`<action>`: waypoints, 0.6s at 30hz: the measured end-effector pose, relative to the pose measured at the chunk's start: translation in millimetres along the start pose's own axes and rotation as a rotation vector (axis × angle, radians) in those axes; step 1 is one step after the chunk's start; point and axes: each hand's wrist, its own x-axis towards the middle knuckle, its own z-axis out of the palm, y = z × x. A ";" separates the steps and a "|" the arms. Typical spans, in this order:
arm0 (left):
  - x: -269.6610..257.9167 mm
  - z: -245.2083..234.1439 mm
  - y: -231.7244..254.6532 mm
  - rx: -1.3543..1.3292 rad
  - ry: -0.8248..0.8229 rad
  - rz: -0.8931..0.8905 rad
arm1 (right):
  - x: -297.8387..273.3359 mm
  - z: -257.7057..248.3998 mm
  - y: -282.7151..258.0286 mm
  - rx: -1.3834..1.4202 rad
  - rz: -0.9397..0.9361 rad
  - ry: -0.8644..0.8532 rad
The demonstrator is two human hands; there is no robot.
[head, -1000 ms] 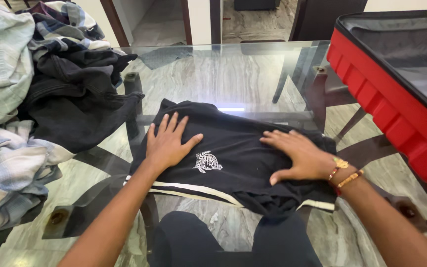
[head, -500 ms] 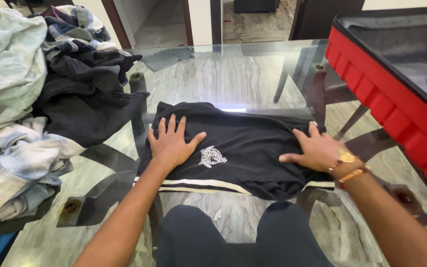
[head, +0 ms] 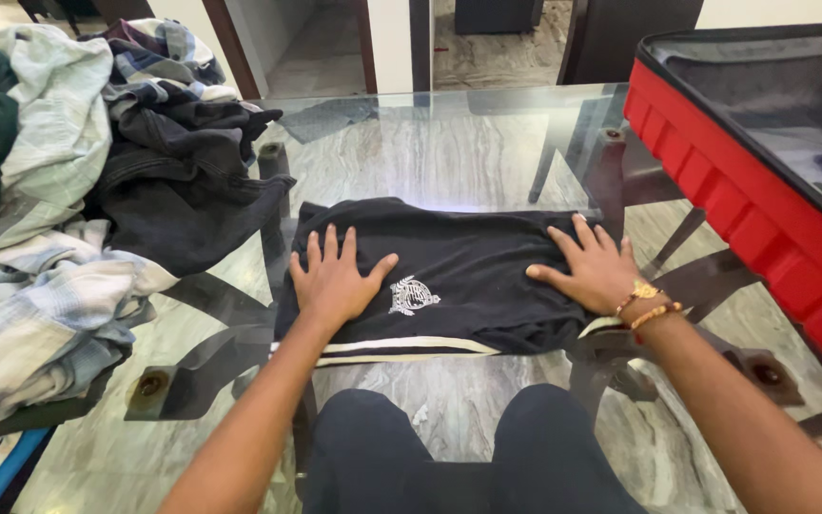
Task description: The person folds black shorts and green shorts on a glass table and places them into an open suitcase.
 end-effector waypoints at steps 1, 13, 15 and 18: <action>-1.9 -5.6 3.2 0.008 0.002 -0.017 | 5.8 -3.8 7.2 0.036 -0.027 0.058; 5.7 -13.3 -20.5 -0.022 0.064 -0.073 | 11.5 -7.8 41.9 0.087 0.310 0.133; 10.5 -10.7 -23.7 -0.028 0.060 -0.084 | 19.0 -2.9 53.8 0.190 0.303 0.116; 17.3 -9.3 -20.4 0.075 0.066 -0.109 | 29.3 7.6 65.7 0.310 0.258 0.180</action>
